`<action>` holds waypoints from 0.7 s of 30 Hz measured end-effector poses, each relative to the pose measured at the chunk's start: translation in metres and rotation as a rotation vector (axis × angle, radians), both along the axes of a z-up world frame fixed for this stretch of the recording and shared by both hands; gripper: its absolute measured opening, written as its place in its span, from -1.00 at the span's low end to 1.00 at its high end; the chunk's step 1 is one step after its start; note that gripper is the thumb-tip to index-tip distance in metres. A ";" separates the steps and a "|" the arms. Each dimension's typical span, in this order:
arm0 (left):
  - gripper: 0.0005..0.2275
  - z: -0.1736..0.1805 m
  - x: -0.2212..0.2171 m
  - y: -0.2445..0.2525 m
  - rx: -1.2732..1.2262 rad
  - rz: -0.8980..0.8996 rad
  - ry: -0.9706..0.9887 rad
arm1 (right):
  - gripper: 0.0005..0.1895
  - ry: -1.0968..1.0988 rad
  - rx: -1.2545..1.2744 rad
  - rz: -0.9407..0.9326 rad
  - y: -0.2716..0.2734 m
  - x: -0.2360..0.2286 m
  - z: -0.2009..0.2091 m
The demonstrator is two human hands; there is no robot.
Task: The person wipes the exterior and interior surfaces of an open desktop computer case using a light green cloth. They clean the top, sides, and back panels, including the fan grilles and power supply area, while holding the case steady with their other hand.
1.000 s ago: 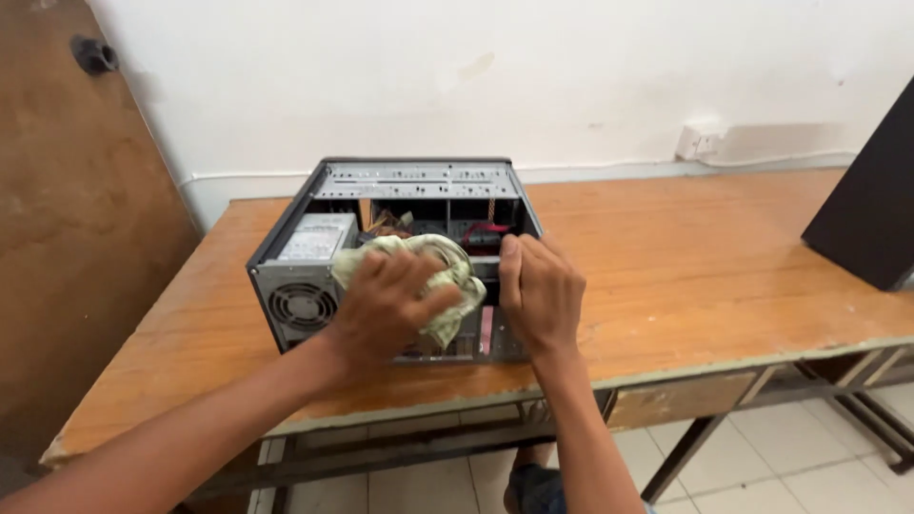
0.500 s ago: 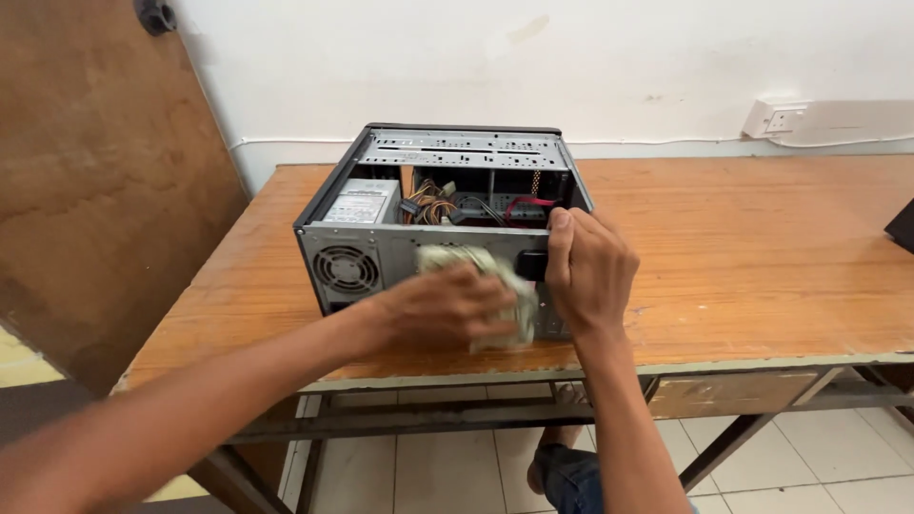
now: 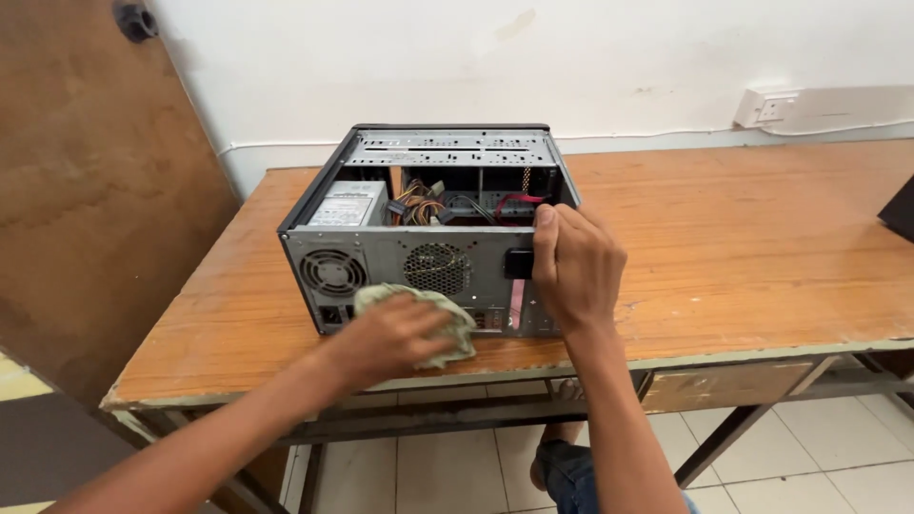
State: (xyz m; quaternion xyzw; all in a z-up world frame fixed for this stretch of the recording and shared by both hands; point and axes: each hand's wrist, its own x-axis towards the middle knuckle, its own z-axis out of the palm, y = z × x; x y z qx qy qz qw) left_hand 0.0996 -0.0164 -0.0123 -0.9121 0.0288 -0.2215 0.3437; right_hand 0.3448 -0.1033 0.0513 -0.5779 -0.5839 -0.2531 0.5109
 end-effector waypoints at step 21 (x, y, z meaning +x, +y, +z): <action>-0.77 0.004 0.036 -0.070 -1.095 0.294 -0.553 | -0.41 0.062 0.097 -0.053 0.004 -0.011 0.000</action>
